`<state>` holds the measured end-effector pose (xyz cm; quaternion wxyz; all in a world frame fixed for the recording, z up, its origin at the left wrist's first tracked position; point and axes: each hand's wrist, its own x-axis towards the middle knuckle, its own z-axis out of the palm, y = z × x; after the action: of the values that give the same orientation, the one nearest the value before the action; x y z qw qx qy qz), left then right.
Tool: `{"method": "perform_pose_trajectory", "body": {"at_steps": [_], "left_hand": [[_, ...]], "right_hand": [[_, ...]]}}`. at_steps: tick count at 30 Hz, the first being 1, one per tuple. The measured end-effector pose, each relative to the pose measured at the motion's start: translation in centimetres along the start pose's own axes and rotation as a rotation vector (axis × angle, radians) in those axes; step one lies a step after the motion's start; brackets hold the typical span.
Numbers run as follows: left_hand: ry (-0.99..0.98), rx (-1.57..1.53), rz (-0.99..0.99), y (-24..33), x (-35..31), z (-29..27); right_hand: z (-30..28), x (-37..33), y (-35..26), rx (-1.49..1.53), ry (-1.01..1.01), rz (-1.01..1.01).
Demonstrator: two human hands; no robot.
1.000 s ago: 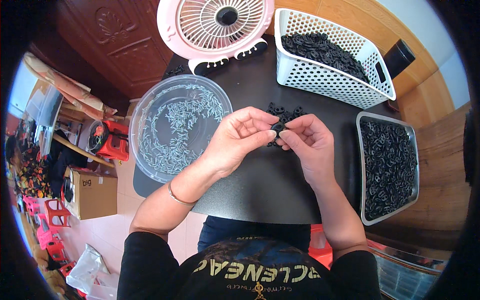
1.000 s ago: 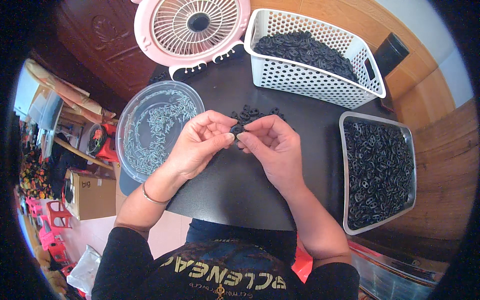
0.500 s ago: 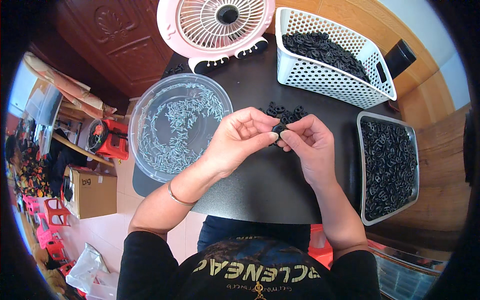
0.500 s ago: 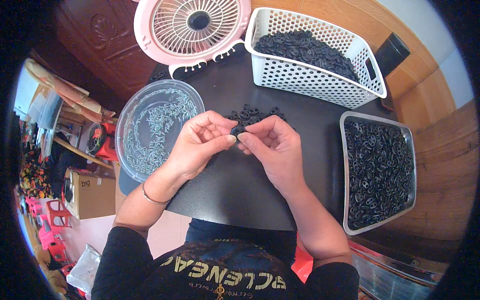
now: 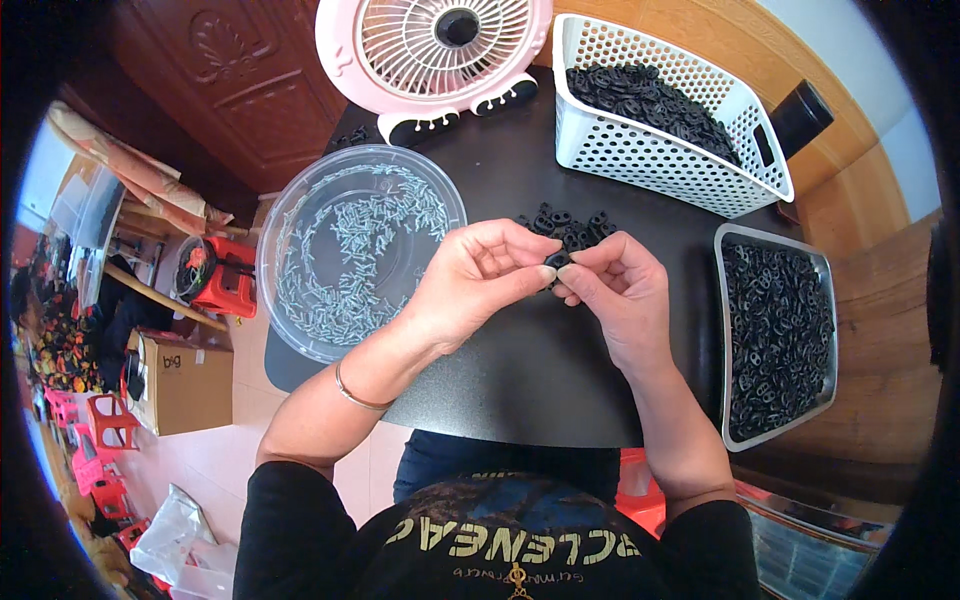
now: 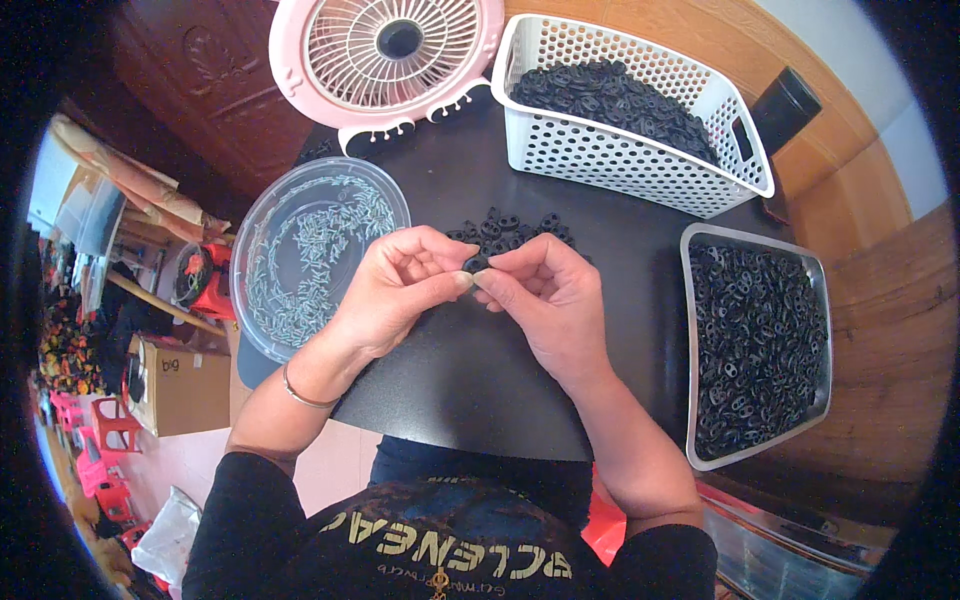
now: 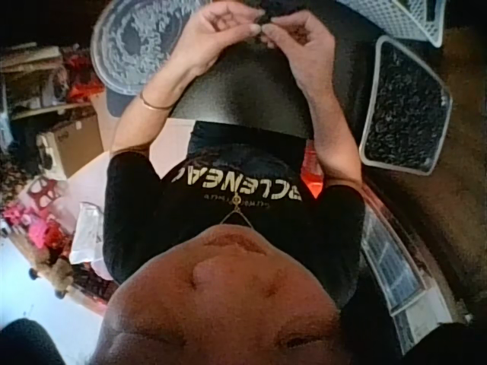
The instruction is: The person sits at a table and assembles small hardware components by hand. They pick up black plastic rings and silver screws, insert the screws into the rings, and place the assembled units into a clear plastic container.
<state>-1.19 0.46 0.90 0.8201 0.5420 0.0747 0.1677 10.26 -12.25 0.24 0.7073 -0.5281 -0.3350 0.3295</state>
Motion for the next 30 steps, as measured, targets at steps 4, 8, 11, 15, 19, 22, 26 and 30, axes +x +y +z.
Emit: {"method": "perform_pose_trajectory", "body": {"at_steps": [4, 8, 11, 15, 19, 22, 26, 30], "left_hand": [[-0.001, -0.002, -0.013, -0.06, 0.01, -0.14], [-0.028, -0.111, -0.015, -0.05, 0.15, -0.11], [-0.024, -0.130, -0.016, -0.20, 0.16, -0.18], [-0.024, -0.116, -0.006, -0.26, 0.11, -0.21], [-0.025, -0.097, -0.013, -0.11, 0.11, -0.14], [-0.032, -0.108, -0.013, -0.11, 0.13, -0.11], [-0.012, -0.090, -0.030, -0.19, 0.08, -0.15], [-0.040, -0.115, -0.027, -0.17, 0.10, -0.09]], "right_hand": [[0.10, 0.00, 0.06, 0.024, -0.005, -0.018], [0.28, 0.16, 0.00, 0.046, -0.015, -0.080], [0.21, 0.12, -0.13, 0.014, -0.017, -0.049], [0.08, 0.09, -0.18, 0.024, -0.026, -0.021], [-0.01, 0.09, -0.51, 0.019, -0.032, 0.014], [-0.04, 0.08, -0.43, 0.036, -0.024, 0.029], [0.04, 0.07, -0.13, 0.056, -0.020, 0.007], [0.10, 0.12, 0.09, 0.049, -0.021, -0.020]]}}
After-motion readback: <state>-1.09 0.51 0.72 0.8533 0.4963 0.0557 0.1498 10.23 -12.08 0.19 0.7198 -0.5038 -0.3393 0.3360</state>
